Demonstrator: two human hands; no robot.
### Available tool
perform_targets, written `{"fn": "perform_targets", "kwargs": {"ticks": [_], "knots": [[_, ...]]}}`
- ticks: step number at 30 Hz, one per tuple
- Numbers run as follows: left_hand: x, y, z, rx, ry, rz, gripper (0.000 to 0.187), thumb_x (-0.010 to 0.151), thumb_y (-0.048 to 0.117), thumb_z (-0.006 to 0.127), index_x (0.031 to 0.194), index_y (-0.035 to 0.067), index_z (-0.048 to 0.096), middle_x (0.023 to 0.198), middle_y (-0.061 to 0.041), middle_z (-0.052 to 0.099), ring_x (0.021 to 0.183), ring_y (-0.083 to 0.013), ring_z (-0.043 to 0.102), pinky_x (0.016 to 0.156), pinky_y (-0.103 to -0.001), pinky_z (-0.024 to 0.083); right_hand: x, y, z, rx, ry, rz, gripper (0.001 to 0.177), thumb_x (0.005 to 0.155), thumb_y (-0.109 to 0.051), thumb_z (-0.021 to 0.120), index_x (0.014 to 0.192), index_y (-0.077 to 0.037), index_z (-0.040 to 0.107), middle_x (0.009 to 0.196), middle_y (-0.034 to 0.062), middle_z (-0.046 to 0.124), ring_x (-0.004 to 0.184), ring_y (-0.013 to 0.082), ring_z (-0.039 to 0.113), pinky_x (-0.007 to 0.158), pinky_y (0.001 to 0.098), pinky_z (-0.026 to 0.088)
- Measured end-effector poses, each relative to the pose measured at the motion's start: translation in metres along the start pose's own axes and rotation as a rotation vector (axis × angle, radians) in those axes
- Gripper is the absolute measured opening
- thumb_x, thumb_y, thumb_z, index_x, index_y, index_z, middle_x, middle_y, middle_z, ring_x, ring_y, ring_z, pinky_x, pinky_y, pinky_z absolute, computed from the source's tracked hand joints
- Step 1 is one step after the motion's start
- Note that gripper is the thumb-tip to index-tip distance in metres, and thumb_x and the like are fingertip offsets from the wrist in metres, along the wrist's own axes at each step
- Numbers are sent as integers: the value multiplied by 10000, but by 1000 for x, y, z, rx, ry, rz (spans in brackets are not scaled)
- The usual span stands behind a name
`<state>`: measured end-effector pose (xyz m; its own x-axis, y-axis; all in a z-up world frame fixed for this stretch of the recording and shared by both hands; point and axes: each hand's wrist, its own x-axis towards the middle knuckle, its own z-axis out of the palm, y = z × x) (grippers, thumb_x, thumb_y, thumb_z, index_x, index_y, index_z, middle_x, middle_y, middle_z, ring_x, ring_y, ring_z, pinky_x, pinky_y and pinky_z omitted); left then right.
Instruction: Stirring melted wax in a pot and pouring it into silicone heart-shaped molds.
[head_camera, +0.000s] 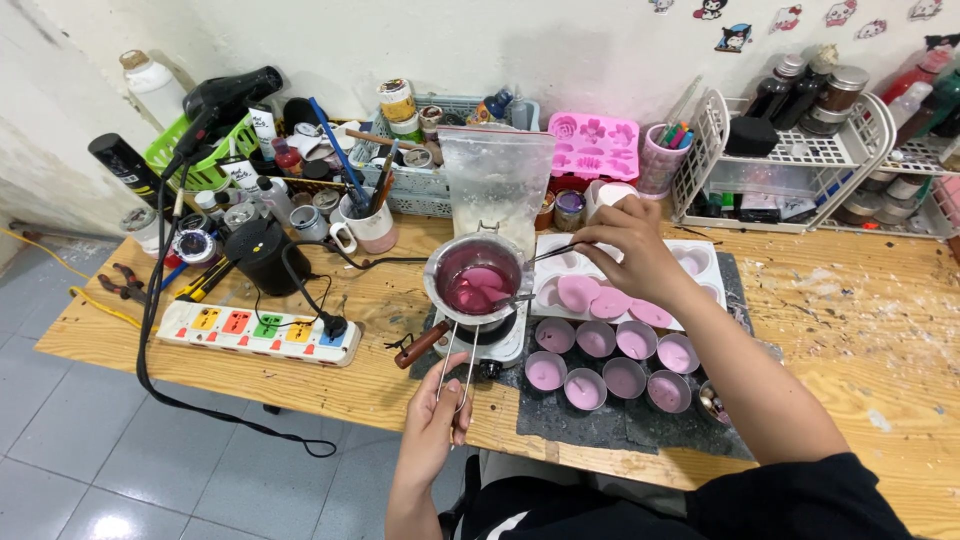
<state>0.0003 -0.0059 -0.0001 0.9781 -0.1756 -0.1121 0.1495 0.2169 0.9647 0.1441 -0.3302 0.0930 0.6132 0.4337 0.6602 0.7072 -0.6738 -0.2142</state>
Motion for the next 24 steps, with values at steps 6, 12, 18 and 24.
{"fn": "perform_targets", "kwargs": {"ticks": [6,12,18,24], "knots": [[1,-2,-1,-83,-34,-7,447,1041,218,468,1457,56,493,617,-7,503,461,-51,415,405,-195,330,-44,3,-24,18,108,143,145,851,-146,791,989,-105,769,950,31,662,984,258,538,916,393,342],[4,-4,-2,22,57,-45,456,1028,233,474,1446,53,503,596,-8,495,454,-59,415,391,-200,325,-146,27,-73,-106,296,362,143,897,-128,783,1032,-92,757,996,52,668,1022,259,552,967,393,394],[1,3,3,69,92,-41,482,1021,217,478,1468,37,490,570,-6,477,457,-57,386,384,-201,282,-247,50,-106,-347,339,661,87,961,-152,790,1036,-115,766,1003,11,663,1061,241,501,999,400,336],[0,5,6,96,114,-14,490,1029,215,456,1465,-6,483,555,-12,465,452,-62,377,405,-206,284,-306,113,-82,-407,315,737,114,979,-229,772,1031,-127,776,1014,2,662,1102,247,486,1043,448,291]]}}
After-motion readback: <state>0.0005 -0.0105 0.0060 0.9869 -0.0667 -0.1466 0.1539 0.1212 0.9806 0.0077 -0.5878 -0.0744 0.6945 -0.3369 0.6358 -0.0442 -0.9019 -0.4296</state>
